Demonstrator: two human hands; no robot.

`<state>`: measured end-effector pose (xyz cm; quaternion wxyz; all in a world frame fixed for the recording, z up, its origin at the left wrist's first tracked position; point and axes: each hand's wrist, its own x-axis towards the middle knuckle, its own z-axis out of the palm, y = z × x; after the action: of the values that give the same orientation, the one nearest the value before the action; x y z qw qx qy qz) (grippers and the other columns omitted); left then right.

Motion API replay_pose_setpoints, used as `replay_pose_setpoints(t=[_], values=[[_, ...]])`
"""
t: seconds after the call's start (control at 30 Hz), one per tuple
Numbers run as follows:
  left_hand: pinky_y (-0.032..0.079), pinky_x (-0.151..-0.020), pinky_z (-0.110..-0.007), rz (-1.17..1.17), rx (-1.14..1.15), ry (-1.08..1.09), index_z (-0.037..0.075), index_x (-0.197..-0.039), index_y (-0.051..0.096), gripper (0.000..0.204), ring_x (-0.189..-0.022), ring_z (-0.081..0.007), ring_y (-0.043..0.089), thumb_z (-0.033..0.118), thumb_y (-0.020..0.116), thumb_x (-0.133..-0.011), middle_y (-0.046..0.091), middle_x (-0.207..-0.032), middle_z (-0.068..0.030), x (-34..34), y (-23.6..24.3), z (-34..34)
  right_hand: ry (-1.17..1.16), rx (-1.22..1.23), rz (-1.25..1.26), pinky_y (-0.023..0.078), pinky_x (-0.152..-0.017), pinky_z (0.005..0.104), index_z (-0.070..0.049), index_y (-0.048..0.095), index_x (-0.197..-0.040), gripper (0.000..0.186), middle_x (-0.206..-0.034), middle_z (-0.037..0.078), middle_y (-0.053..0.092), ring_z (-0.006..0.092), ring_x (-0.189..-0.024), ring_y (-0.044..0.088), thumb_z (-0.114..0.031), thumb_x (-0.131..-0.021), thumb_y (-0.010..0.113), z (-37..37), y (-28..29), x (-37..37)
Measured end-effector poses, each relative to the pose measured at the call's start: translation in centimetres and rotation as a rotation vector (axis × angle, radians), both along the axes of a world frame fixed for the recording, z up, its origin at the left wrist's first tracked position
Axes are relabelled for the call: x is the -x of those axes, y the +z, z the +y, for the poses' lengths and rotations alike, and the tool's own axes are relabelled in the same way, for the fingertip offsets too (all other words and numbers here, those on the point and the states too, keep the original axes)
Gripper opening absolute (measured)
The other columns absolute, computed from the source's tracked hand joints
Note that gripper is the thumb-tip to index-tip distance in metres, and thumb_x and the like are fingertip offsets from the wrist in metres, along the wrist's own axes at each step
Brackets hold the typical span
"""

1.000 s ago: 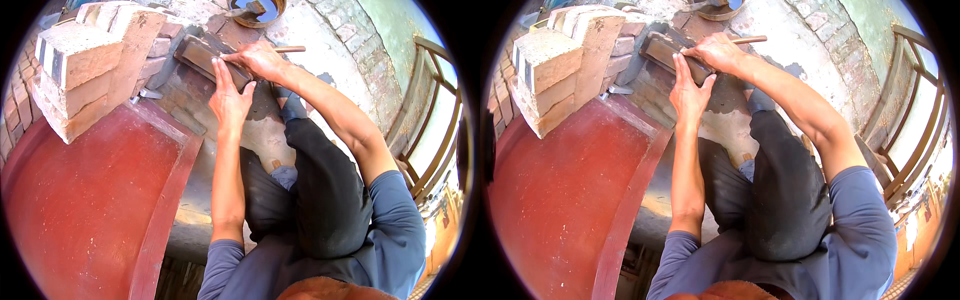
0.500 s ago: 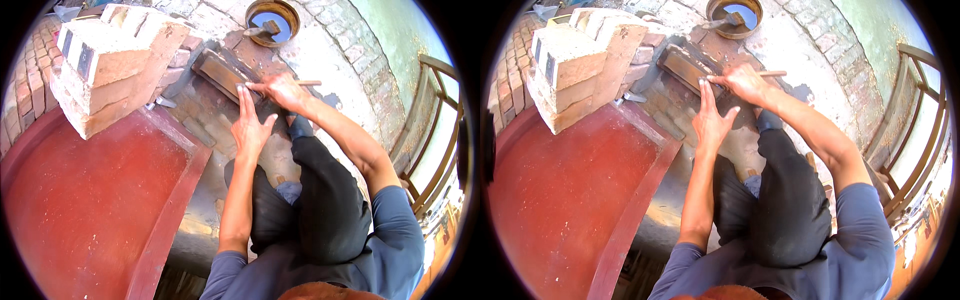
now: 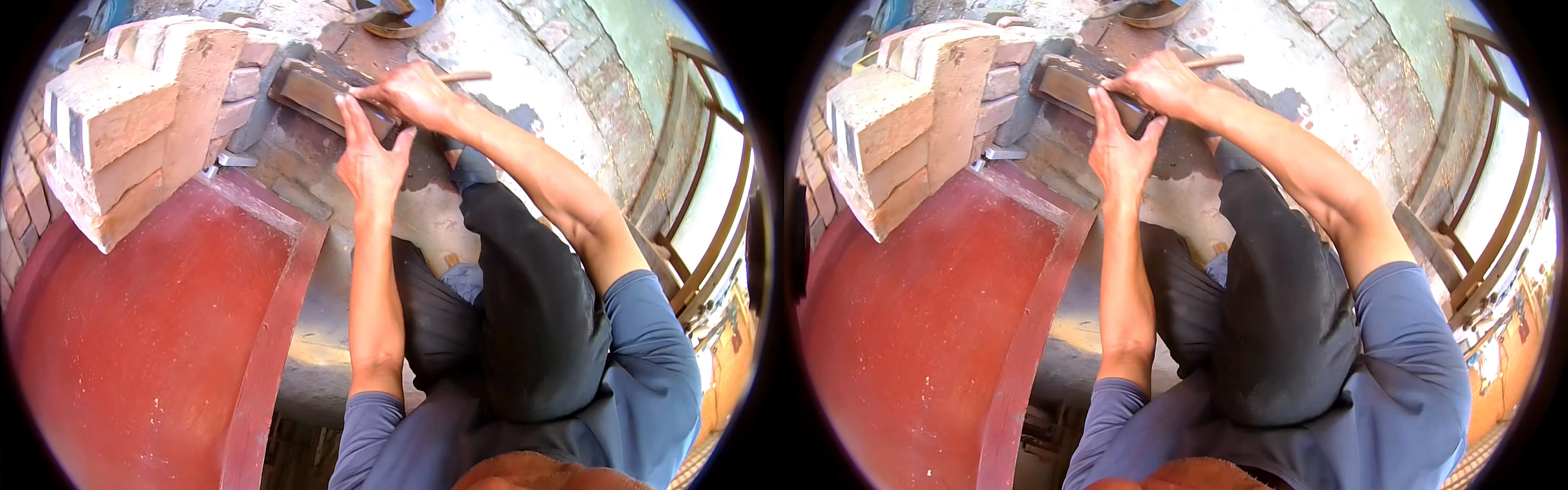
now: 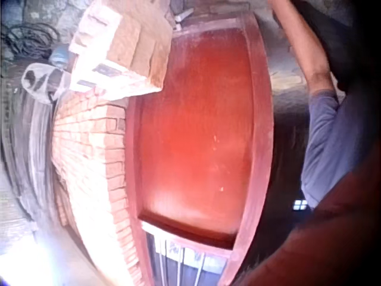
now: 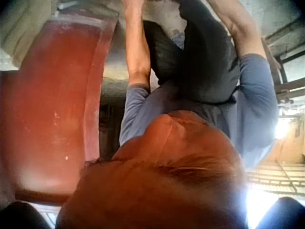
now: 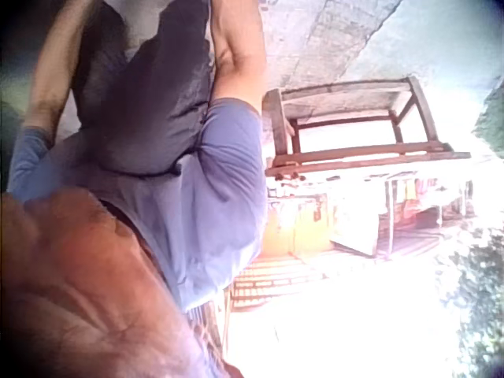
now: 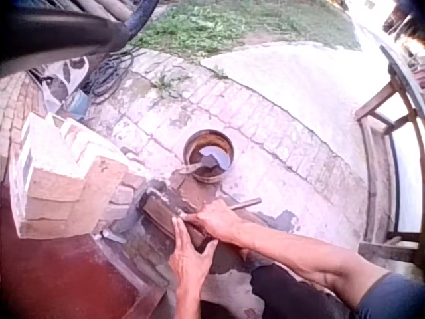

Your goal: The person sits on the ground and sharpens several small metal tools by rubbing them against a wet sharpening stone. They periodically dip a brush into a water bowl to wet the stone and inspect the tool edges between sharpening strokes.

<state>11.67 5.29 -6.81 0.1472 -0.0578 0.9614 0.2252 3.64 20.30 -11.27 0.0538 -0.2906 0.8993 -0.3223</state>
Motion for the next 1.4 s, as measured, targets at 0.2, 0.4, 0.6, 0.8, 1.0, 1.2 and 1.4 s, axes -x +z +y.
replay_pose_setpoints(t=[0.2,0.4,0.6,0.8,1.0,1.2,1.4], values=[[0.052,-0.111,-0.047,-0.140,-0.065,0.007,0.001,-0.170,0.023,0.123,-0.140,-0.0446,0.058,0.054,0.088,-0.079,0.034,-0.173,-0.0234,-1.9,1.2,1.8,0.021,0.038,-0.055,0.055,-0.062,0.0474,-0.023,0.080,-0.130,0.046,-0.070,0.012,0.067,0.0346,-0.070,0.071,-0.021,-0.087,0.067,2.6,-0.9,-3.2],[0.050,-0.114,-0.047,0.062,-0.084,0.015,-0.003,-0.168,0.026,0.117,-0.146,-0.0426,0.053,0.050,0.087,-0.083,0.039,-0.169,-0.0270,0.8,0.1,-0.3,-0.009,0.060,0.019,0.055,-0.062,0.0477,-0.017,0.082,-0.110,0.029,-0.077,0.016,0.070,0.0383,-0.073,0.071,-0.024,-0.086,0.069,-0.3,-0.8,0.9],[0.049,-0.116,-0.047,0.018,-0.114,0.018,0.001,-0.170,0.024,0.122,-0.148,-0.0438,0.051,0.052,0.089,-0.080,0.034,-0.173,-0.0240,-2.4,-0.7,0.2,0.033,0.028,0.022,0.056,-0.062,0.0466,-0.022,0.082,-0.119,0.041,-0.070,0.014,0.066,0.0364,-0.069,0.070,-0.016,-0.080,0.070,1.0,-1.1,-2.1],[0.049,-0.115,-0.047,-0.158,-0.132,0.082,0.002,-0.171,0.023,0.121,-0.149,-0.0416,0.050,0.050,0.088,-0.081,0.036,-0.173,-0.0221,-0.4,1.6,0.3,0.021,-0.032,0.050,0.056,-0.062,0.0452,-0.023,0.081,-0.127,0.039,-0.074,0.011,0.069,0.0303,-0.072,0.073,-0.019,-0.092,0.065,1.0,-0.8,-0.7],[0.050,-0.114,-0.048,-0.015,-0.103,0.099,0.003,-0.169,0.029,0.109,-0.145,-0.0415,0.055,0.046,0.085,-0.086,0.043,-0.168,-0.0243,2.6,2.0,0.1,-0.018,-0.042,0.042,0.055,-0.066,0.0431,-0.018,0.077,-0.133,0.047,-0.079,0.009,0.066,0.0321,-0.078,0.071,-0.015,-0.087,0.069,-0.1,1.7,1.2],[0.051,-0.113,-0.046,0.377,-0.290,0.069,0.002,-0.162,0.045,0.083,-0.145,-0.0405,0.055,0.022,0.084,-0.091,0.053,-0.161,-0.0233,-1.2,4.1,0.7,-0.315,0.194,-0.168,0.060,-0.074,0.0411,-0.009,0.073,-0.131,0.033,-0.088,0.013,0.075,0.0301,-0.078,0.074,-0.011,-0.100,0.063,0.6,4.0,-1.0],[0.053,-0.110,-0.045,0.246,-0.205,0.052,0.006,-0.166,0.039,0.083,-0.148,-0.0390,0.053,0.013,0.075,-0.091,0.047,-0.167,-0.0192,-2.8,2.7,0.2,-0.351,0.595,-1.126,0.059,-0.069,0.0334,0.006,0.069,-0.129,0.029,-0.087,0.010,0.077,0.0144,-0.071,0.071,-0.006,-0.104,0.060,0.2,3.4,-1.9]])
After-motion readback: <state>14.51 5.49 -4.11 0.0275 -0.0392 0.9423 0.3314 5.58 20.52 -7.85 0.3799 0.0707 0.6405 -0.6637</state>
